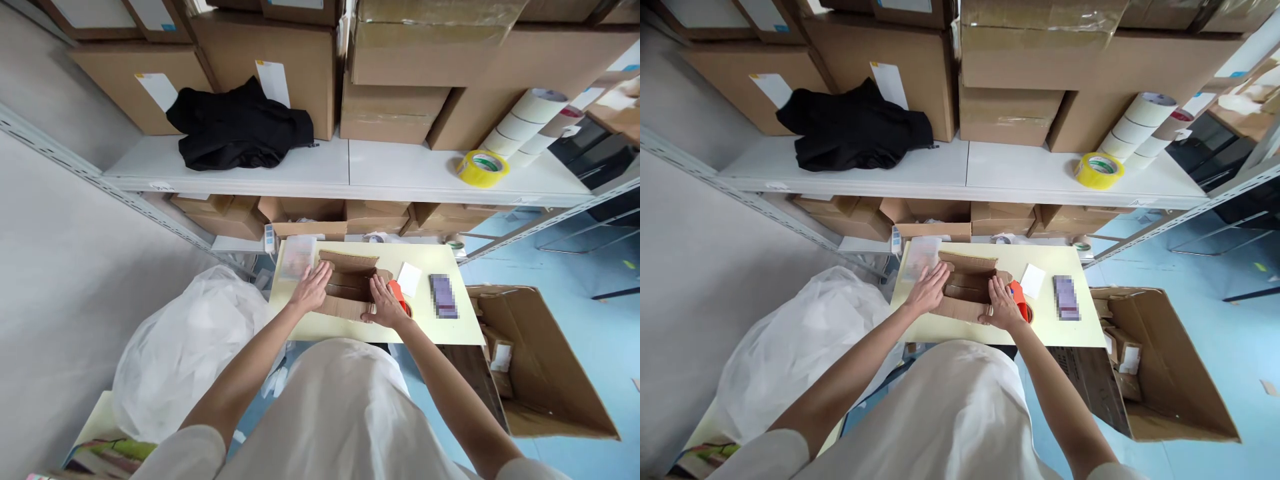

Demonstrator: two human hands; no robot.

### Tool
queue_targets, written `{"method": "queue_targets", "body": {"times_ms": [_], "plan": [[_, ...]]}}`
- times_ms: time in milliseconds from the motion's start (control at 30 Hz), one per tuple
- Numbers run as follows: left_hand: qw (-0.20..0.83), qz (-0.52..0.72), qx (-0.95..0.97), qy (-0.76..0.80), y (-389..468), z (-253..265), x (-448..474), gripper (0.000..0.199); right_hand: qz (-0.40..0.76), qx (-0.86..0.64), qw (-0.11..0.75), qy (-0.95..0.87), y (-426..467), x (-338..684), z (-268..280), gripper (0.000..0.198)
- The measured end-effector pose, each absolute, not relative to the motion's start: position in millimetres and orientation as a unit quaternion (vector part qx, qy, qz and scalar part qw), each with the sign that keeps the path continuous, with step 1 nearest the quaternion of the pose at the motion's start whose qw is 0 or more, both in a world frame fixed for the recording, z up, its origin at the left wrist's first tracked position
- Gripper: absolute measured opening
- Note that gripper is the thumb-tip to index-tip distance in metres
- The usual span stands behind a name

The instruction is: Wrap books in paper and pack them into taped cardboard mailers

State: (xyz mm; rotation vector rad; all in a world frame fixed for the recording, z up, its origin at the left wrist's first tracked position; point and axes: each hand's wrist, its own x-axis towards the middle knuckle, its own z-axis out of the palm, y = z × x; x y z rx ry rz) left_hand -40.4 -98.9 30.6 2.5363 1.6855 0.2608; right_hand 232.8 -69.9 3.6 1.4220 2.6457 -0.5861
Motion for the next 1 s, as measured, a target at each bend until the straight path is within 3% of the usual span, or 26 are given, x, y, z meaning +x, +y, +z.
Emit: {"method": "queue_targets", "body": {"times_ms": [100,200,367,533,700,867,1000], "plan": [[0.073,0.069,0.881,0.462,-94,31,-31,0.041,-0.192,0.460,0.041,0.866,-66,232,2,0.107],[0.079,0.033,0.868,0.489,-87,33,-31,0.040,-0.190,0.456,0.031,0.869,-64,232,2,0.105],[0.064,0.011,0.787,0.614,-92,29,-48,0.090,-0.208,0.477,0.000,0.854,-71,231,-2,0.109],[0.157,0.044,0.755,0.636,-103,6,-60,0.124,-0.245,0.529,-0.079,0.808,-78,228,-16,0.125],[0.265,0.165,0.724,0.615,-107,-26,-54,0.138,-0.293,0.498,-0.115,0.808,-71,228,-28,0.128],[0.299,0.203,0.698,0.619,-113,-33,-53,0.126,-0.314,0.504,-0.109,0.798,-66,232,-25,0.128],[0.298,0.253,0.648,0.654,-114,-28,-74,0.075,-0.305,0.521,-0.092,0.792,-70,233,-19,0.126]]}}
